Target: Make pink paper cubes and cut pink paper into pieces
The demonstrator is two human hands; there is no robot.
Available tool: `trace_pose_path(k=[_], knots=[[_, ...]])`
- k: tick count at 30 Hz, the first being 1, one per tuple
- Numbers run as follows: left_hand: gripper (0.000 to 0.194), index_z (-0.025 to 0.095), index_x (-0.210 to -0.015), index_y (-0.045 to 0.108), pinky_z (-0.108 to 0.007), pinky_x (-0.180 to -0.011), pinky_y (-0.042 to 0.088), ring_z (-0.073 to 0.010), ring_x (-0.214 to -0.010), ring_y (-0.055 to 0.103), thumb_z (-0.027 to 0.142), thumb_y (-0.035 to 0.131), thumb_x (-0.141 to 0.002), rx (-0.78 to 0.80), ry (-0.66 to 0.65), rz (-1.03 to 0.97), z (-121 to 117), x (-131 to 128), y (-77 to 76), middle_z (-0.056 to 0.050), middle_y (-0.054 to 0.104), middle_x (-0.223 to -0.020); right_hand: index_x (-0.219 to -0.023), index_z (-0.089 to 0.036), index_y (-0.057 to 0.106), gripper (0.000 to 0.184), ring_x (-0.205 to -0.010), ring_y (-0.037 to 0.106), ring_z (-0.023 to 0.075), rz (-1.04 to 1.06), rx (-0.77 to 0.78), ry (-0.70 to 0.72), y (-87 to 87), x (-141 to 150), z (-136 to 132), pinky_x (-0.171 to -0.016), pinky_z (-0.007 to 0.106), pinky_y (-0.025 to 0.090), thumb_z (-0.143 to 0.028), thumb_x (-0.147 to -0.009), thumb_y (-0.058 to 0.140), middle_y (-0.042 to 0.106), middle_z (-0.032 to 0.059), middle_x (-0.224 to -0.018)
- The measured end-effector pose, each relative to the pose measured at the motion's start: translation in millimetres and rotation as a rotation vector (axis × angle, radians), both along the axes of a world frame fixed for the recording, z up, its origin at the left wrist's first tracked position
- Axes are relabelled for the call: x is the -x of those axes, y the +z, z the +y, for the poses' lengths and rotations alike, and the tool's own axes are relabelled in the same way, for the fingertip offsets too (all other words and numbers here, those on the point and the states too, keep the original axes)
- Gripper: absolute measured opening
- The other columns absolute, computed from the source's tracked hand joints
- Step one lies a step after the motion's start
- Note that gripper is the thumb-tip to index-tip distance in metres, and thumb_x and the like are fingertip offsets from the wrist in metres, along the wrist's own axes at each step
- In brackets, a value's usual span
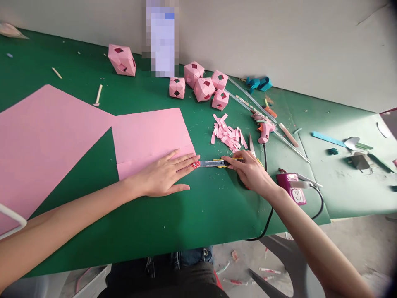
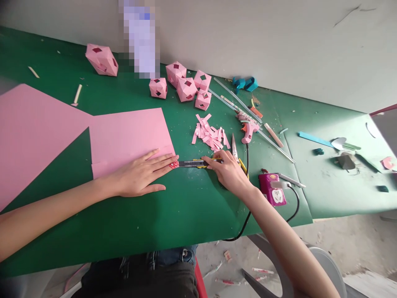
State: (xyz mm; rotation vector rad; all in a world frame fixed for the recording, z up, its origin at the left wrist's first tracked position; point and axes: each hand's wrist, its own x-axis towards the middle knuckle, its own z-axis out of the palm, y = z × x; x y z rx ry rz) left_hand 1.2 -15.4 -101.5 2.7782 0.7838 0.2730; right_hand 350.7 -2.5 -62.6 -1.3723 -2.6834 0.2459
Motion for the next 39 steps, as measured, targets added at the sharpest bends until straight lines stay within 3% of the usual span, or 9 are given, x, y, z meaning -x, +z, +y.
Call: trace_pose_path(k=[9, 14, 19, 29, 36, 39], knots=[[0.071, 0.022, -0.169, 0.024, -0.049, -0.135, 0.007, -0.0264, -0.163, 0.028, 0.059, 0.034, -0.11, 0.011, 0.0, 0.001, 0.4, -0.6, 0.4, -0.01, 0.027, -0.175, -0.141, -0.029, 0.067, 0.042, -0.098, 0.062, 0.0278, -0.047, 0.029, -0.047, 7.4, 3.9, -15.9, -0.086, 0.045, 0.057, -0.037, -0.11, 0.04, 0.061, 0.0143, -0.115], [0.073, 0.023, -0.17, 0.019, -0.049, -0.135, 0.007, -0.0262, -0.163, 0.028, 0.06, 0.034, -0.11, 0.009, -0.009, 0.018, 0.8, -0.4, 1.5, -0.008, 0.025, -0.175, -0.141, -0.029, 0.066, 0.041, -0.103, 0.061, 0.0302, -0.058, -0.051, -0.094, -0.3, 12.0, -22.0, -0.093, 0.05, 0.053, -0.043, -0.108, 0.047, 0.062, 0.0143, -0.116], [0.072, 0.02, -0.169, 0.024, -0.047, -0.135, 0.004, -0.0254, -0.163, 0.026, 0.061, 0.032, -0.11, 0.0, -0.017, 0.035, 0.8, -0.5, 2.9, -0.008, 0.023, -0.176, -0.148, -0.035, 0.061, 0.043, -0.106, 0.06, 0.0305, -0.052, -0.109, -0.086, -7.9, 19.4, -24.0, -0.092, 0.049, 0.053, -0.042, -0.108, 0.048, 0.062, 0.0131, -0.119], [0.072, 0.017, -0.166, 0.031, -0.05, -0.135, 0.008, -0.0268, -0.163, 0.028, 0.062, 0.031, -0.11, 0.007, -0.014, 0.054, 1.2, -1.5, 4.8, -0.01, 0.026, -0.175, -0.141, -0.033, 0.068, 0.039, -0.098, 0.058, 0.0276, -0.049, -0.14, -0.093, -10.6, 24.6, -36.1, -0.088, 0.045, 0.054, -0.032, -0.108, 0.047, 0.064, 0.0129, -0.112], [0.075, 0.02, -0.168, 0.026, -0.049, -0.136, 0.004, -0.0258, -0.165, 0.022, 0.065, 0.027, -0.109, 0.086, -0.003, 0.077, 2.9, -1.0, 7.4, -0.009, 0.021, -0.176, -0.142, -0.032, 0.068, 0.04, -0.099, 0.056, 0.0277, -0.064, -0.162, -0.079, -11.6, 22.4, -42.2, -0.088, 0.044, 0.053, -0.027, -0.107, 0.05, 0.063, 0.0125, -0.113], [0.071, 0.021, -0.171, 0.018, -0.047, -0.136, 0.008, -0.0255, -0.165, 0.021, 0.058, 0.027, -0.111, 0.15, 0.007, 0.059, 4.7, 2.3, 9.7, -0.008, 0.02, -0.176, -0.143, -0.033, 0.067, 0.04, -0.099, 0.055, 0.0272, -0.067, -0.163, -0.087, -12.5, 21.3, -44.2, -0.088, 0.044, 0.053, -0.027, -0.107, 0.049, 0.062, 0.0121, -0.113]])
